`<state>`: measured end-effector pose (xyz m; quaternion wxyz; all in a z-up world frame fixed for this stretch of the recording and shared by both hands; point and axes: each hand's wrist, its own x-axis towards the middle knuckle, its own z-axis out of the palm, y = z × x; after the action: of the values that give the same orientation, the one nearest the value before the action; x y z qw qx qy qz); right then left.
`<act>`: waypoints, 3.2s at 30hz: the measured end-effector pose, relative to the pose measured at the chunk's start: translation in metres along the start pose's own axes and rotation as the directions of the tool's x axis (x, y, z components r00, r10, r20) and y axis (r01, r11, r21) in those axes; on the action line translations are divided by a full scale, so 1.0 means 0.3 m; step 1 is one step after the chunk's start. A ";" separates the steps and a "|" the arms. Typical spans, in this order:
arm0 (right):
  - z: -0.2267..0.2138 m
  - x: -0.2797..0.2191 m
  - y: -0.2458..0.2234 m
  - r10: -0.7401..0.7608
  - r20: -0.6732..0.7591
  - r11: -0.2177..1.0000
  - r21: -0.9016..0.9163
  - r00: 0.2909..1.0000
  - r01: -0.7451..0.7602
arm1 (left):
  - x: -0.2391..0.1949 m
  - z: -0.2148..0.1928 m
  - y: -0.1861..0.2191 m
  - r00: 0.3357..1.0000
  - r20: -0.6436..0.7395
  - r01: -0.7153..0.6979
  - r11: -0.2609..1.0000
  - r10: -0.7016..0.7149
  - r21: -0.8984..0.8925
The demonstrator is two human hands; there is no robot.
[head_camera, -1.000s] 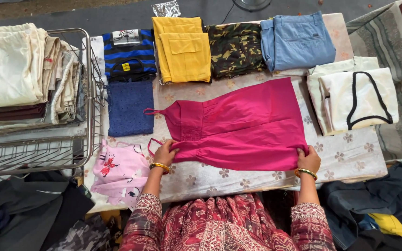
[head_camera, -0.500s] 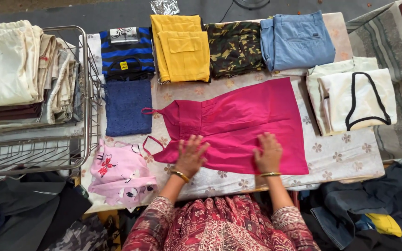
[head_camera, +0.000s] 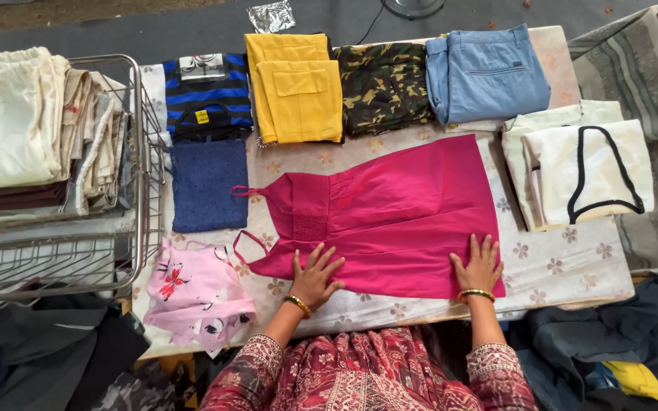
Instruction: Fold various pieces of clothing including a white garment and a pink top on a table.
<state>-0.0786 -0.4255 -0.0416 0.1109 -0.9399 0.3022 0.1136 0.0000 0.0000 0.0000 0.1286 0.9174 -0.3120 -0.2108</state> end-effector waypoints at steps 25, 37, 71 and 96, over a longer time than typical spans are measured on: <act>-0.015 -0.007 -0.298 -0.228 -0.271 0.973 -0.039 0.935 0.226 | 1.289 -0.282 0.360 0.986 -0.016 0.145 0.914 -0.163 -0.379; -0.039 -0.015 -0.298 -0.100 0.021 0.989 -0.104 0.995 0.102 | 0.837 -0.061 0.626 0.949 0.067 -0.312 0.949 0.309 0.036; -0.070 -0.007 0.072 -0.315 -0.595 0.917 0.010 0.740 0.399 | 0.246 -0.224 -0.324 0.848 -0.518 0.200 0.973 -0.114 0.113; -0.055 -0.173 0.007 -0.216 -0.623 0.934 0.092 0.752 0.344 | 0.326 -0.028 -0.032 0.982 -0.183 0.001 0.977 0.039 0.215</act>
<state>-0.1184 -0.4037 -0.0117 0.1190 -0.9450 0.1866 -0.2408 0.0789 -0.0532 -0.0262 0.0597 0.9386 -0.3284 -0.0877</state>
